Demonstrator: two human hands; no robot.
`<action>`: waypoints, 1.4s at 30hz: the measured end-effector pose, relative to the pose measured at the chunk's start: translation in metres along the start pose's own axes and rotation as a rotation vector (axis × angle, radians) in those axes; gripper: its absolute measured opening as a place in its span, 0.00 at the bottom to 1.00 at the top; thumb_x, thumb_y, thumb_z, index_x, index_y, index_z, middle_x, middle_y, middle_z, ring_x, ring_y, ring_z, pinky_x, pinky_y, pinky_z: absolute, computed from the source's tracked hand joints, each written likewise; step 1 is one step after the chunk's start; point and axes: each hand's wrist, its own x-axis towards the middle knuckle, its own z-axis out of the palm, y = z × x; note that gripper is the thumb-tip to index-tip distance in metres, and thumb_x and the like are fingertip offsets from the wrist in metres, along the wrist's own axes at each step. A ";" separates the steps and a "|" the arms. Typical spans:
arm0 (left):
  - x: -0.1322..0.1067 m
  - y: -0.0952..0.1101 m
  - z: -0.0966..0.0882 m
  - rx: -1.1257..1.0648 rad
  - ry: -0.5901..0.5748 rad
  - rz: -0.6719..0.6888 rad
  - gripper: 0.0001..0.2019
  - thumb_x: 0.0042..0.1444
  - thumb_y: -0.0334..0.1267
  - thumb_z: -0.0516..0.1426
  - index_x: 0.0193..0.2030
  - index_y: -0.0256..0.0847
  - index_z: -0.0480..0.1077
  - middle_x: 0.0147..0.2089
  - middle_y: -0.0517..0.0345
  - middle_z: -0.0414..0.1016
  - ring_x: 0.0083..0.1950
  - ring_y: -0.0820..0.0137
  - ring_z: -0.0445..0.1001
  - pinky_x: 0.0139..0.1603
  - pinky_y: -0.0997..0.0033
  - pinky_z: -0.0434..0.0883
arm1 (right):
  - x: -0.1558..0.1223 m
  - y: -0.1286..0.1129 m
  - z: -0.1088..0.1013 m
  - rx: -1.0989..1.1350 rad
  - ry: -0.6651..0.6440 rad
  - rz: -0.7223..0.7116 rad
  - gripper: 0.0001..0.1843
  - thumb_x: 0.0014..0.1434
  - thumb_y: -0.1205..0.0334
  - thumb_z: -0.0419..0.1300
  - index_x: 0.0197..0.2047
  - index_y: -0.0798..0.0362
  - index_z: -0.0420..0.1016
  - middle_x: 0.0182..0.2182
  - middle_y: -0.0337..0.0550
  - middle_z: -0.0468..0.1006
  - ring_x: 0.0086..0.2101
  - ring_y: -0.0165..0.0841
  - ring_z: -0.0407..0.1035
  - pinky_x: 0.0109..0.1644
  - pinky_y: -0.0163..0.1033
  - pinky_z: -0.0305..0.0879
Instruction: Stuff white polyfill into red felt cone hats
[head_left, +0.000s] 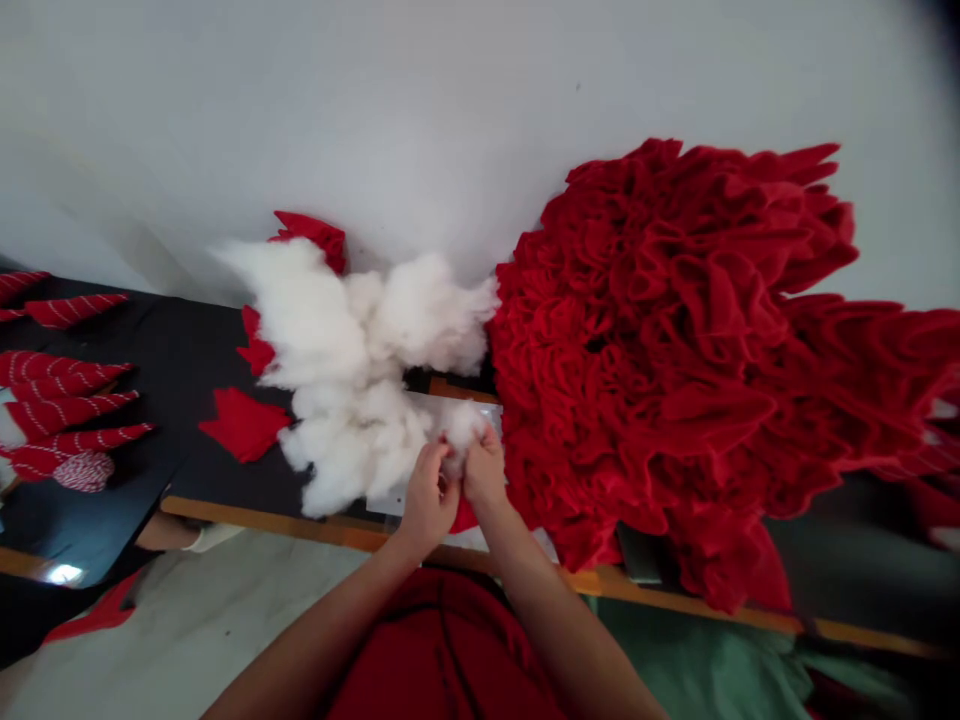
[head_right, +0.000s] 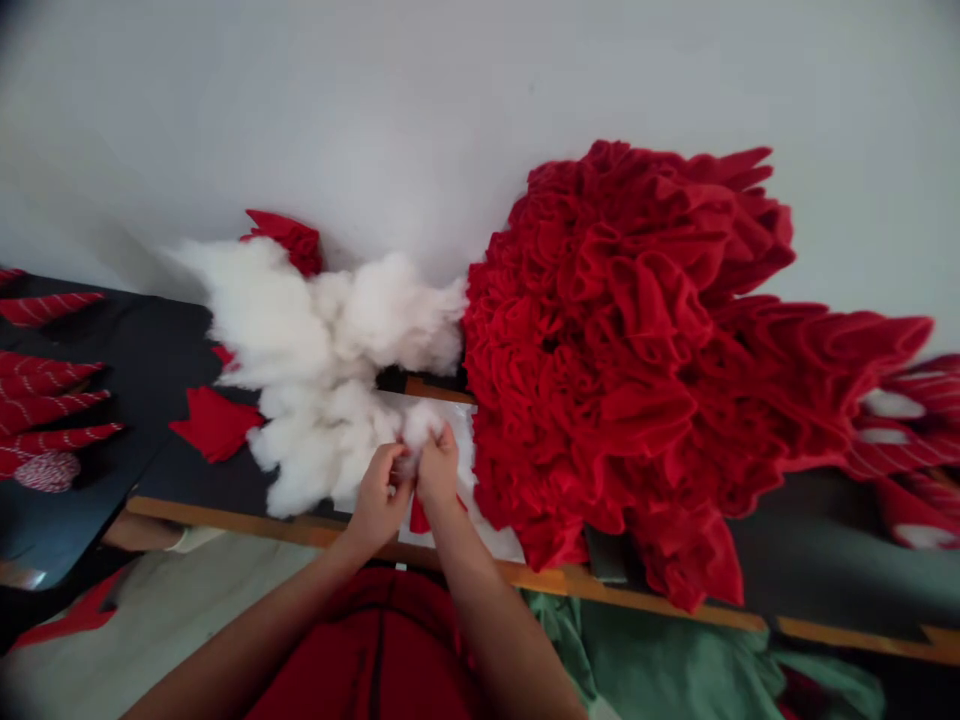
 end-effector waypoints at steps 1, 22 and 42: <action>-0.010 -0.004 0.000 0.026 -0.024 0.038 0.14 0.52 0.30 0.51 0.47 0.41 0.62 0.47 0.49 0.65 0.39 0.70 0.68 0.36 0.70 0.69 | 0.001 -0.003 -0.011 0.009 0.022 -0.003 0.12 0.43 0.62 0.59 0.34 0.49 0.64 0.19 0.28 0.71 0.18 0.26 0.65 0.22 0.31 0.63; -0.014 -0.105 0.055 0.492 -0.676 0.088 0.08 0.56 0.31 0.51 0.36 0.40 0.71 0.39 0.52 0.71 0.44 0.66 0.70 0.48 0.64 0.67 | -0.063 0.041 -0.150 -0.039 0.297 0.070 0.15 0.42 0.56 0.62 0.34 0.52 0.67 0.14 0.27 0.64 0.13 0.22 0.53 0.15 0.28 0.50; 0.005 0.008 0.024 0.191 -0.589 0.329 0.08 0.55 0.38 0.53 0.39 0.45 0.73 0.37 0.52 0.72 0.43 0.62 0.70 0.49 0.61 0.66 | -0.030 0.040 -0.073 -0.579 0.067 -0.211 0.11 0.62 0.55 0.53 0.41 0.52 0.71 0.39 0.43 0.74 0.35 0.29 0.70 0.38 0.38 0.70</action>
